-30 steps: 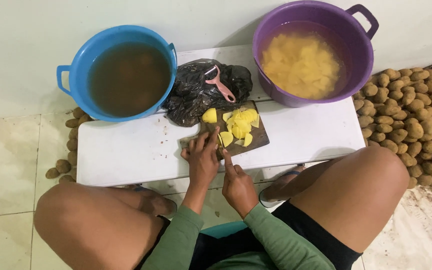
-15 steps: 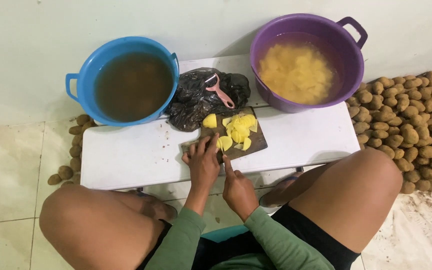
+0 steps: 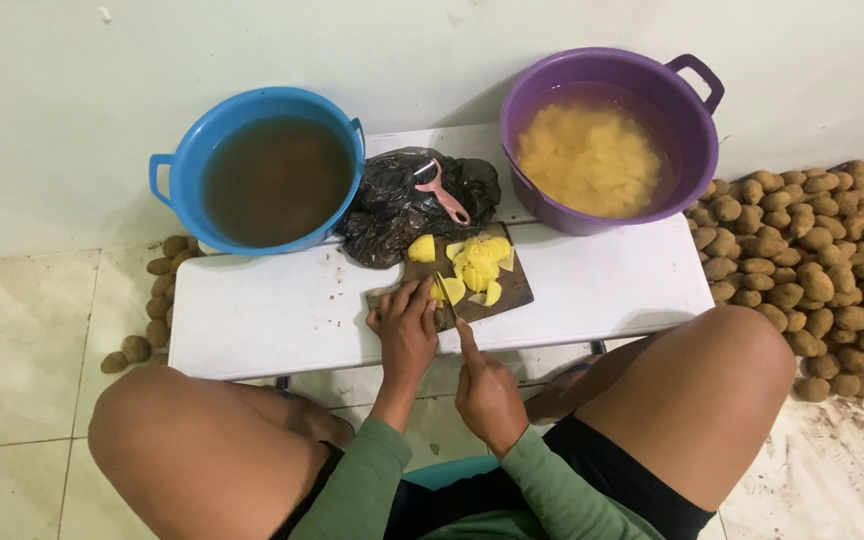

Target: Slicing a peeled potato into thin pieces using a knife on a small cutting board while seated.

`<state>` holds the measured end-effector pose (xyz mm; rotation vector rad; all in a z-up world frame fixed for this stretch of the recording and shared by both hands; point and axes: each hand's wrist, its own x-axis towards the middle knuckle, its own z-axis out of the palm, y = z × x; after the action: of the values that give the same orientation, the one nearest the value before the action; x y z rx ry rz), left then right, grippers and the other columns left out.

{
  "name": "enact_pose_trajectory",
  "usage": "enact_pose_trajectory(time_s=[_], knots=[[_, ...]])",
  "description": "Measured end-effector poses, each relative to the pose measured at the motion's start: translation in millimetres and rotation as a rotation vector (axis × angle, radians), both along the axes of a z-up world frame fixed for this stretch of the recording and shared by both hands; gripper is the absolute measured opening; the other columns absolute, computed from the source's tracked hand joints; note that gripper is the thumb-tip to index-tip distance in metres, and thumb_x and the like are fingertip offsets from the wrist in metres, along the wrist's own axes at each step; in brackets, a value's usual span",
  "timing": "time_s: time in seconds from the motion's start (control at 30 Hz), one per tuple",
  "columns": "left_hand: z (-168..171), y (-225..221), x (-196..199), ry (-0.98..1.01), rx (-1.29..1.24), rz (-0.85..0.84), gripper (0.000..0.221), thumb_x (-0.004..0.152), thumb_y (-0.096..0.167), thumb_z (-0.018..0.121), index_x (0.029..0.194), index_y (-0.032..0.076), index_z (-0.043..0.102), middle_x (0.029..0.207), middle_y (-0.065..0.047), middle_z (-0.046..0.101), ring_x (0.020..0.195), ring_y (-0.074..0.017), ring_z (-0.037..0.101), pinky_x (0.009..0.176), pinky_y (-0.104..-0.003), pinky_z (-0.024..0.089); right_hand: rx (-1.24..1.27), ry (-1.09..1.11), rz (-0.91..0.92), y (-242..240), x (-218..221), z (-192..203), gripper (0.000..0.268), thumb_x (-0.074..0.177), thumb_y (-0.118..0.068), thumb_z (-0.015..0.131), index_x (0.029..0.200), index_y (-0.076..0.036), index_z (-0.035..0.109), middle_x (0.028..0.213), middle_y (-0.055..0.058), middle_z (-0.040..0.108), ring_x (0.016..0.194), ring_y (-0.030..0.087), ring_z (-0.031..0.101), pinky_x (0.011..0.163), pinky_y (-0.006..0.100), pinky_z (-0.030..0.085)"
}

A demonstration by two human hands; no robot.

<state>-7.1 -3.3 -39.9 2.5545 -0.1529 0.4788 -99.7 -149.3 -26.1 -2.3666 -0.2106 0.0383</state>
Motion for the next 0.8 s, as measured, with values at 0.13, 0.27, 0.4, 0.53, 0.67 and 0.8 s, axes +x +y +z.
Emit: enact_pose_trajectory(time_s=[0.13,0.27,0.4,0.53,0.67,0.8], knots=[[0,1,2,0.02,-0.022,-0.009,0.036,0.104,0.025,0.053,0.136,0.022,0.068,0.131,0.002,0.065,0.115,-0.028,0.051,0.088,-0.046,0.028,-0.022,-0.043,-0.03,5,5,4,0.066,0.105,-0.008,0.044,0.168,-0.01,0.023,0.066,0.011,0.052,0.053,0.023,0.038,0.048,0.044,0.026],[0,2,0,0.012,-0.022,-0.011,0.036,0.102,0.019,0.056,0.135,0.019,0.069,0.132,0.002,0.065,0.114,-0.0275,0.051,0.086,-0.044,0.027,0.004,-0.056,-0.009,7,5,7,0.068,0.104,-0.005,0.044,0.168,-0.01,0.022,0.068,0.014,0.054,0.056,0.027,0.043,0.05,0.045,0.03],[0,2,0,0.02,-0.048,-0.016,0.036,0.103,0.021,0.055,0.137,0.019,0.068,0.135,0.003,0.065,0.118,-0.0286,0.05,0.088,-0.046,0.028,-0.011,-0.062,-0.009,9,7,7,0.067,0.104,-0.004,0.044,0.167,-0.009,0.024,0.069,0.016,0.052,0.053,0.03,0.041,0.048,0.046,0.029],[-3,2,2,0.045,-0.045,-0.017,0.036,0.104,0.022,0.054,0.137,0.02,0.067,0.135,0.002,0.063,0.119,-0.0299,0.05,0.09,-0.047,0.027,-0.105,-0.015,-0.033,15,7,-1,0.069,0.105,-0.008,0.045,0.168,-0.012,0.02,0.072,0.016,0.054,0.046,0.031,0.037,0.045,0.045,0.028],[-2,2,1,0.013,-0.053,-0.018,0.035,0.103,0.021,0.054,0.135,0.02,0.068,0.133,0.001,0.065,0.116,-0.0282,0.051,0.088,-0.045,0.026,-0.16,0.024,-0.072,19,5,-5,0.072,0.102,-0.007,0.046,0.169,-0.016,0.021,0.08,0.017,0.054,0.046,0.039,0.038,0.044,0.05,0.03],[-3,2,0,0.003,-0.051,-0.011,0.033,0.103,0.022,0.055,0.133,0.021,0.07,0.133,0.003,0.065,0.116,-0.0271,0.051,0.088,-0.045,0.026,-0.133,0.017,-0.056,19,7,-4,0.069,0.103,-0.008,0.044,0.169,-0.012,0.023,0.075,0.017,0.051,0.046,0.036,0.034,0.044,0.047,0.028]])
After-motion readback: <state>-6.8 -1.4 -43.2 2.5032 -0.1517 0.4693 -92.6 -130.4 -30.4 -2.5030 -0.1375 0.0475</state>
